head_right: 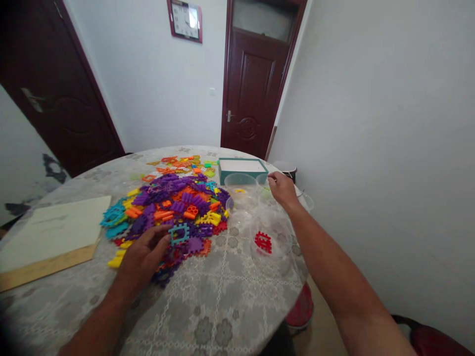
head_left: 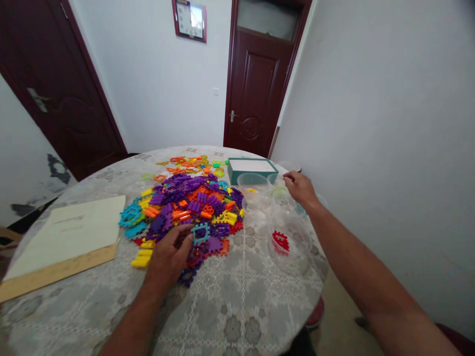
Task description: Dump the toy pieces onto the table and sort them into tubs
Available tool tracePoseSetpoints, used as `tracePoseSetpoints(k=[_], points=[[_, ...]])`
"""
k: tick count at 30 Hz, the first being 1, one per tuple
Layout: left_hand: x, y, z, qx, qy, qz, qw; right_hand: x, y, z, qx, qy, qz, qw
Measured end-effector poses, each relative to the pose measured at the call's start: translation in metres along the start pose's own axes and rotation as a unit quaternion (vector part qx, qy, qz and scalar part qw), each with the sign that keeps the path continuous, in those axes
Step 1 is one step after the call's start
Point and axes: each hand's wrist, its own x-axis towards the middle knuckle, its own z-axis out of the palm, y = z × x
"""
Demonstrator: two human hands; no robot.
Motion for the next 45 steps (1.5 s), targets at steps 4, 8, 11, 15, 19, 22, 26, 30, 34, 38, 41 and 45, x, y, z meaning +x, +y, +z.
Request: tracePoseSetpoints(k=[4, 8, 11, 15, 19, 22, 26, 30, 34, 38, 41, 45], points=[[-0.004, 0.002, 0.0, -0.005, -0.03, 0.024, 0.999, -0.076, -0.068, -0.017, 0.162, -0.079, -0.123, 0.976], [-0.007, 0.008, 0.0, -0.023, -0.068, 0.048, 0.996, -0.149, -0.129, -0.008, 0.239, -0.142, -0.179, 0.944], [-0.009, 0.01, 0.0, -0.053, -0.108, 0.045, 0.992, -0.18, -0.152, 0.009, 0.249, -0.171, -0.191, 0.934], [-0.011, 0.01, 0.0, -0.093, -0.14, 0.018, 0.986, -0.195, -0.157, 0.021, 0.276, -0.203, -0.186, 0.921], [-0.011, 0.013, 0.001, -0.096, -0.165, 0.023, 0.981, -0.202, -0.151, 0.016, 0.313, -0.212, -0.146, 0.914], [-0.012, 0.019, 0.003, -0.088, -0.174, 0.033, 0.98, -0.207, -0.151, 0.01, 0.316, -0.213, -0.131, 0.915], [-0.014, 0.023, 0.005, -0.087, -0.19, 0.046, 0.977, -0.209, -0.15, -0.002, 0.286, -0.182, -0.16, 0.927], [-0.012, 0.02, 0.004, -0.044, -0.126, 0.062, 0.989, -0.182, -0.117, -0.028, 0.222, -0.087, -0.114, 0.965], [-0.012, 0.021, -0.001, 0.004, 0.031, 0.043, 0.999, -0.129, -0.041, -0.059, 0.044, 0.054, -0.038, 0.997], [-0.014, 0.022, -0.007, -0.004, 0.171, 0.001, 0.985, -0.084, 0.04, -0.061, -0.165, 0.086, 0.031, 0.982], [-0.012, 0.018, -0.011, -0.028, 0.23, -0.029, 0.972, -0.065, 0.087, -0.045, -0.266, 0.042, 0.03, 0.963], [-0.01, 0.01, -0.016, -0.021, 0.239, -0.05, 0.97, -0.058, 0.125, -0.028, -0.305, -0.009, 0.038, 0.952]])
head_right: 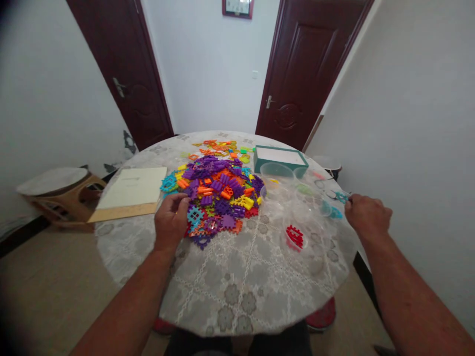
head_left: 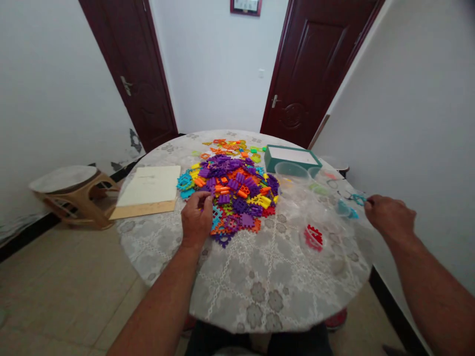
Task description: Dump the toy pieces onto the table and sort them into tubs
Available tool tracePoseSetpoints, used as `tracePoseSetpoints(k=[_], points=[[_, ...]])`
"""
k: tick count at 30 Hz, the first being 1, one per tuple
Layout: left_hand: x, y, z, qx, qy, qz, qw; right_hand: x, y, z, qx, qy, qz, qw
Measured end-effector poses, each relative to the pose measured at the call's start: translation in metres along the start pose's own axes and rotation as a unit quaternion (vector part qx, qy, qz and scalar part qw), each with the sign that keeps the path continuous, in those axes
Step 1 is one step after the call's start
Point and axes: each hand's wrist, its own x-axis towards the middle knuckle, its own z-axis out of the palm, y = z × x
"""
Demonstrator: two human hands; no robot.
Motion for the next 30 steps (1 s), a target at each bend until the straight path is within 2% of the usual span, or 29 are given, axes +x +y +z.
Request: tracePoseSetpoints(k=[3, 5, 8, 10, 12, 13, 15, 17, 19, 21, 25, 30], points=[[-0.001, -0.004, 0.002, 0.041, -0.047, 0.045, 0.997, -0.002, 0.003, 0.003, 0.007, 0.004, 0.015, 1.0], [-0.005, -0.006, 0.006, 0.071, -0.088, 0.11, 0.988, -0.009, -0.006, -0.01, 0.037, 0.049, 0.009, 0.998], [-0.011, -0.008, 0.014, 0.102, -0.137, 0.21, 0.963, -0.034, -0.041, -0.048, 0.135, 0.135, -0.042, 0.981], [-0.015, -0.009, 0.019, 0.116, -0.16, 0.248, 0.948, -0.06, -0.08, -0.08, 0.219, 0.138, -0.084, 0.962], [-0.017, -0.01, 0.021, 0.125, -0.178, 0.262, 0.94, -0.089, -0.127, -0.108, 0.311, 0.064, -0.149, 0.936], [-0.018, -0.011, 0.022, 0.129, -0.185, 0.264, 0.938, -0.102, -0.152, -0.118, 0.355, 0.021, -0.191, 0.915], [-0.018, -0.013, 0.023, 0.137, -0.192, 0.261, 0.936, -0.124, -0.198, -0.128, 0.401, -0.055, -0.276, 0.872], [-0.018, -0.016, 0.024, 0.15, -0.196, 0.256, 0.935, -0.135, -0.238, -0.126, 0.379, -0.105, -0.316, 0.864], [-0.018, -0.019, 0.024, 0.158, -0.2, 0.256, 0.932, -0.137, -0.267, -0.116, 0.315, -0.141, -0.32, 0.882], [-0.018, -0.021, 0.025, 0.16, -0.213, 0.263, 0.927, -0.134, -0.287, -0.103, 0.248, -0.169, -0.314, 0.901], [-0.018, -0.021, 0.026, 0.187, -0.25, 0.266, 0.912, -0.127, -0.301, -0.085, 0.182, -0.199, -0.312, 0.911], [-0.022, -0.017, 0.029, 0.234, -0.261, 0.257, 0.901, -0.126, -0.294, -0.071, 0.258, -0.172, -0.284, 0.907]])
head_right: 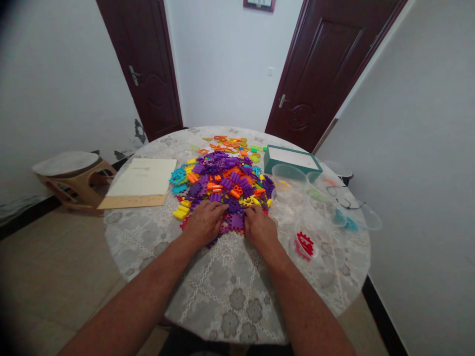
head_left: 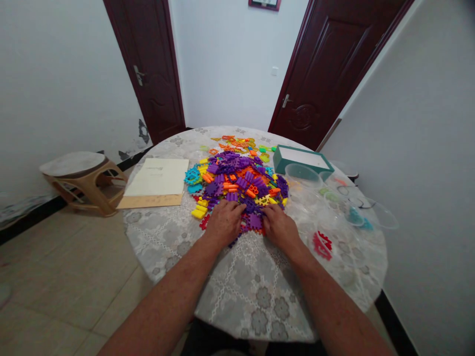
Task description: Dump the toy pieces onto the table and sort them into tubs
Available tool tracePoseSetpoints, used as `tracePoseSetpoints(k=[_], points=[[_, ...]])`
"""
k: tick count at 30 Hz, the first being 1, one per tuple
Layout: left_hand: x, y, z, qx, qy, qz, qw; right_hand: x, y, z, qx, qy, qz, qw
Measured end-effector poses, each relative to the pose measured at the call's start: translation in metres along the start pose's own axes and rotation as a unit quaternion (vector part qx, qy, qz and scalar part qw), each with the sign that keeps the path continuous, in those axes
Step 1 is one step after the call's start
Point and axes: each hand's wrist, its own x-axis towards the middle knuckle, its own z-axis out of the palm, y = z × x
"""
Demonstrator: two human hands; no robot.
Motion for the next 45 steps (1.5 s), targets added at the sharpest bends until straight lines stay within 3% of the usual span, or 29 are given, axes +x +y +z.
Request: tracePoseSetpoints(k=[5, 9, 14, 21, 28, 35, 39, 45], points=[[0.001, 0.005, -0.001, 0.016, -0.011, -0.005, 1.0, 0.002, 0.005, 0.008, 0.187, 0.115, 0.015, 0.975], [0.002, 0.006, -0.002, 0.011, -0.029, -0.004, 1.0, 0.006, 0.002, 0.016, 0.271, 0.147, 0.026, 0.951], [0.001, 0.005, -0.001, 0.004, -0.038, -0.002, 0.999, 0.012, 0.002, 0.025, 0.244, 0.143, -0.015, 0.959], [-0.001, 0.002, 0.003, -0.004, -0.031, -0.001, 1.0, 0.018, -0.002, 0.037, 0.219, 0.13, -0.014, 0.967], [-0.002, -0.001, 0.006, -0.03, -0.007, 0.014, 0.999, 0.021, -0.002, 0.041, 0.27, 0.127, -0.018, 0.954], [0.001, 0.002, 0.003, -0.053, -0.022, 0.054, 0.997, 0.018, -0.003, 0.035, 0.268, 0.12, -0.05, 0.955], [-0.001, 0.005, 0.002, -0.071, 0.03, 0.01, 0.997, 0.012, -0.008, 0.026, 0.286, 0.148, -0.063, 0.945], [-0.003, 0.01, -0.004, -0.168, 0.062, 0.043, 0.983, 0.002, -0.021, 0.014, 0.346, 0.131, -0.014, 0.929]])
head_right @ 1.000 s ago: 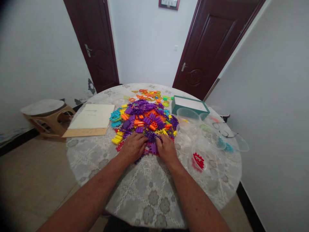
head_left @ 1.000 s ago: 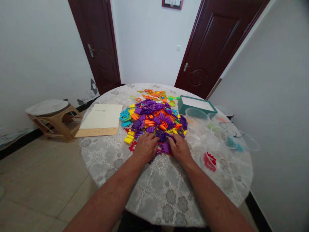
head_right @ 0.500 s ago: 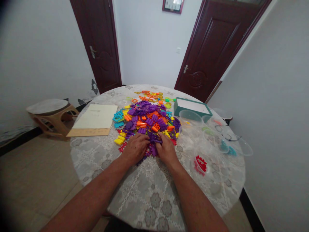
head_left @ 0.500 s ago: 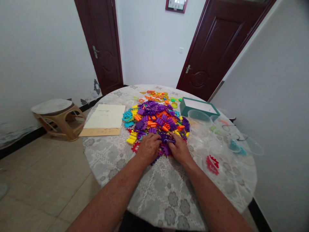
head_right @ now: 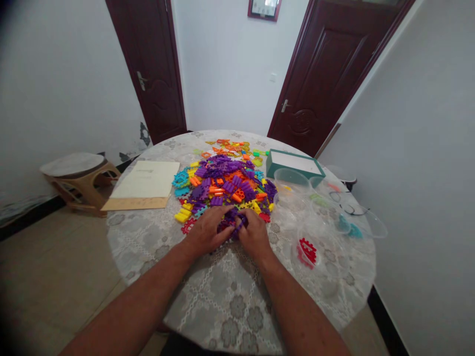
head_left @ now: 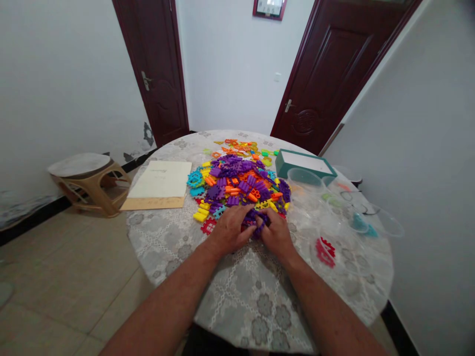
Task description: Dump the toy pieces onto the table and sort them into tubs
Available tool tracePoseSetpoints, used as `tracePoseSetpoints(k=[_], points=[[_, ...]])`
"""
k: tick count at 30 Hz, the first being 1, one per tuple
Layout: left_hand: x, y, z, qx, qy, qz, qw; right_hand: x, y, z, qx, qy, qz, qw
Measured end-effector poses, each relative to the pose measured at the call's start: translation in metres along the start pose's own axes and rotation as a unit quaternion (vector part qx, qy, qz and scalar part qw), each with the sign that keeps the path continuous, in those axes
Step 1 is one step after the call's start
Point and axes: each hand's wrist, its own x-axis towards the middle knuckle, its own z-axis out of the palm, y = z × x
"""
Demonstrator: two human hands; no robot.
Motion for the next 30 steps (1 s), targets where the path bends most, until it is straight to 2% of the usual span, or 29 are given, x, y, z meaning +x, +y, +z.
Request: tracePoseSetpoints(k=[7, 9, 11, 14, 16, 17, 19, 22, 24, 26, 30], points=[[0.003, -0.001, -0.004, -0.077, -0.05, -0.004, 0.996, 0.004, 0.001, 0.003, 0.08, 0.014, 0.073, 0.994], [0.004, -0.002, -0.002, -0.083, -0.051, -0.009, 0.995, 0.004, 0.001, 0.005, 0.129, -0.011, 0.106, 0.986], [0.005, -0.002, -0.002, -0.082, -0.047, -0.021, 0.995, 0.002, 0.001, 0.007, 0.198, -0.055, 0.155, 0.966], [0.01, -0.002, -0.005, -0.078, -0.02, -0.073, 0.994, -0.001, -0.002, 0.007, 0.271, -0.108, 0.187, 0.938], [0.014, -0.002, -0.009, -0.105, 0.017, -0.141, 0.984, -0.001, -0.003, 0.004, 0.237, -0.09, 0.145, 0.956], [0.016, -0.003, -0.011, -0.139, 0.04, -0.184, 0.972, -0.001, -0.004, 0.001, 0.193, -0.074, 0.105, 0.973], [0.02, -0.005, -0.015, -0.244, 0.08, -0.269, 0.929, -0.002, -0.005, -0.005, 0.079, -0.063, -0.003, 0.995], [0.024, -0.007, -0.018, -0.4, 0.116, -0.341, 0.843, -0.005, -0.006, -0.011, -0.062, -0.135, -0.138, 0.979], [0.025, -0.007, -0.018, -0.458, 0.126, -0.356, 0.804, -0.008, -0.008, -0.012, -0.124, -0.181, -0.17, 0.961], [0.024, -0.007, -0.018, -0.497, 0.126, -0.365, 0.777, -0.01, -0.008, -0.01, -0.159, -0.201, -0.174, 0.951], [0.023, -0.008, -0.018, -0.541, 0.122, -0.373, 0.744, -0.008, -0.003, -0.006, -0.109, -0.173, -0.167, 0.965]])
